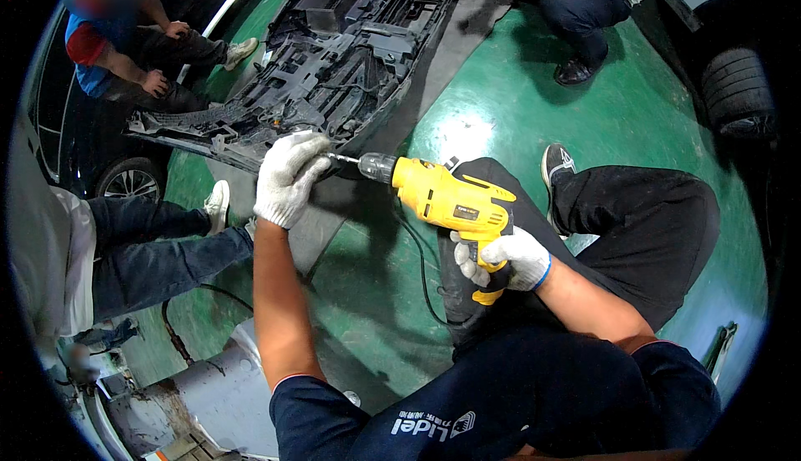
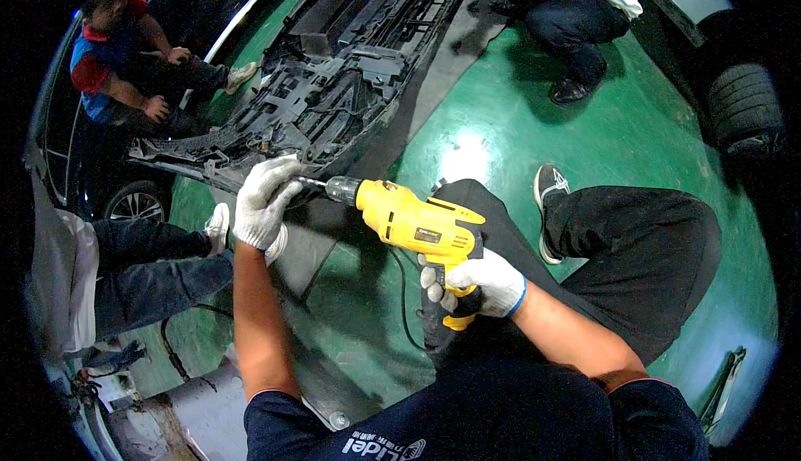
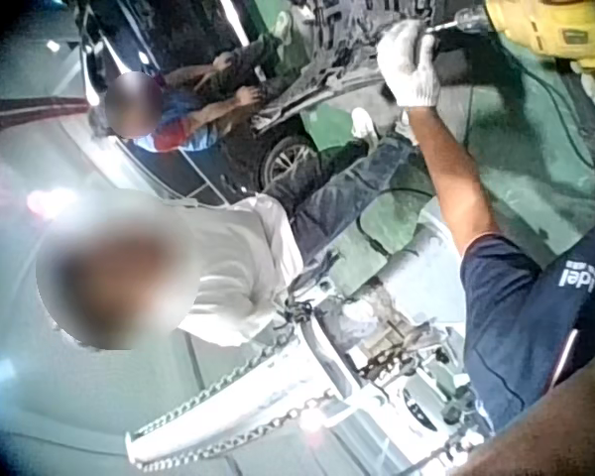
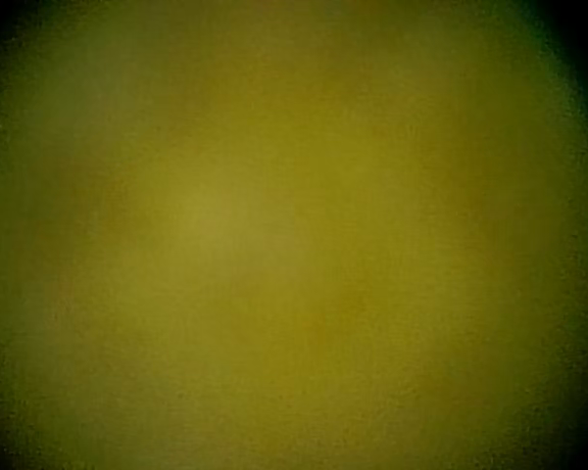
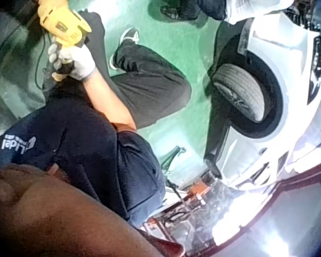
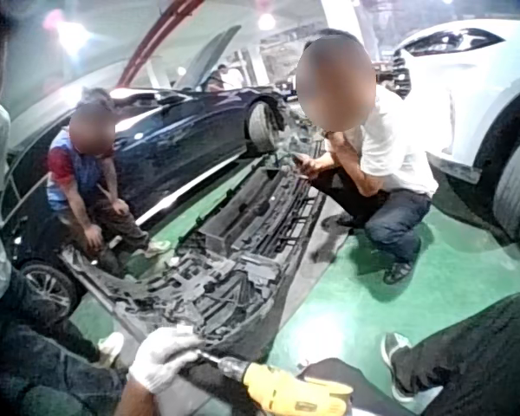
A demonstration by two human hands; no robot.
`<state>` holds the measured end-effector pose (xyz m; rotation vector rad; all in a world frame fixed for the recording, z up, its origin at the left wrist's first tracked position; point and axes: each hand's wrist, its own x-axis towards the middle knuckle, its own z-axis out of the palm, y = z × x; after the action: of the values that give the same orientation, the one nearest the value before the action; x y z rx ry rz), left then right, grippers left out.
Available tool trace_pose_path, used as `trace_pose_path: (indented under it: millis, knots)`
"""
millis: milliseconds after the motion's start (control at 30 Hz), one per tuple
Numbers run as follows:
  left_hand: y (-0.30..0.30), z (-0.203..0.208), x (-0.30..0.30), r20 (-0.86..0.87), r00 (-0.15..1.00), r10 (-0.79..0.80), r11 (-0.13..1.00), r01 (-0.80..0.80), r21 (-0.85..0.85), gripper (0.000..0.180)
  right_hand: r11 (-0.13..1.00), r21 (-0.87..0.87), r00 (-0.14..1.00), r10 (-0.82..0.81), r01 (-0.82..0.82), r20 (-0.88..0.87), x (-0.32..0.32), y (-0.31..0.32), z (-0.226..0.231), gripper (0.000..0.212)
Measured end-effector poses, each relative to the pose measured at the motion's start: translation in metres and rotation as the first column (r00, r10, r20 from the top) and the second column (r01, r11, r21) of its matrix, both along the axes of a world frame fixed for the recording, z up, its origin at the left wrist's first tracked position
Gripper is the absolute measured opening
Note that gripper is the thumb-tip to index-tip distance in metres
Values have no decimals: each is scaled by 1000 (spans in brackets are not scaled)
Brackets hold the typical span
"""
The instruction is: The person aligns a large black plastic car component onto a vehicle frame, adjusting its position by hand. They then use a yellow power drill to secure the component with screws.
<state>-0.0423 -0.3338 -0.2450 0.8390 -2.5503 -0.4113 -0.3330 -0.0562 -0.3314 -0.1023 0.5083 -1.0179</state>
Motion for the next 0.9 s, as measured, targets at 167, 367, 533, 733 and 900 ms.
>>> trace_pose_path:
  millis: [167, 367, 533, 733, 900]
  knots:
    - [17, 25, 24, -3, 993, 116, 886, -101, 453, 17, 998, -3, 997, 68, -68, 23, -6, 0, 8, 50]
    - [42, 12, 74, 24, 979, 203, 974, -204, 102, 21, 982, -113, 988, 150, -151, -18, -5, -4, 12, 54]
    - [44, -21, 220, 37, 806, 591, 730, -554, 399, 24, 991, -67, 993, 111, -113, -38, -9, -5, 10, 56]
    - [106, -69, 158, 629, 693, 354, 805, -568, 173, 81, 999, -45, 991, 18, -24, -129, -7, -8, 12, 48]
    - [84, -62, 115, 97, 788, 609, 781, -616, 103, 34, 999, 23, 995, -39, 42, -96, 2, -6, -4, 48]
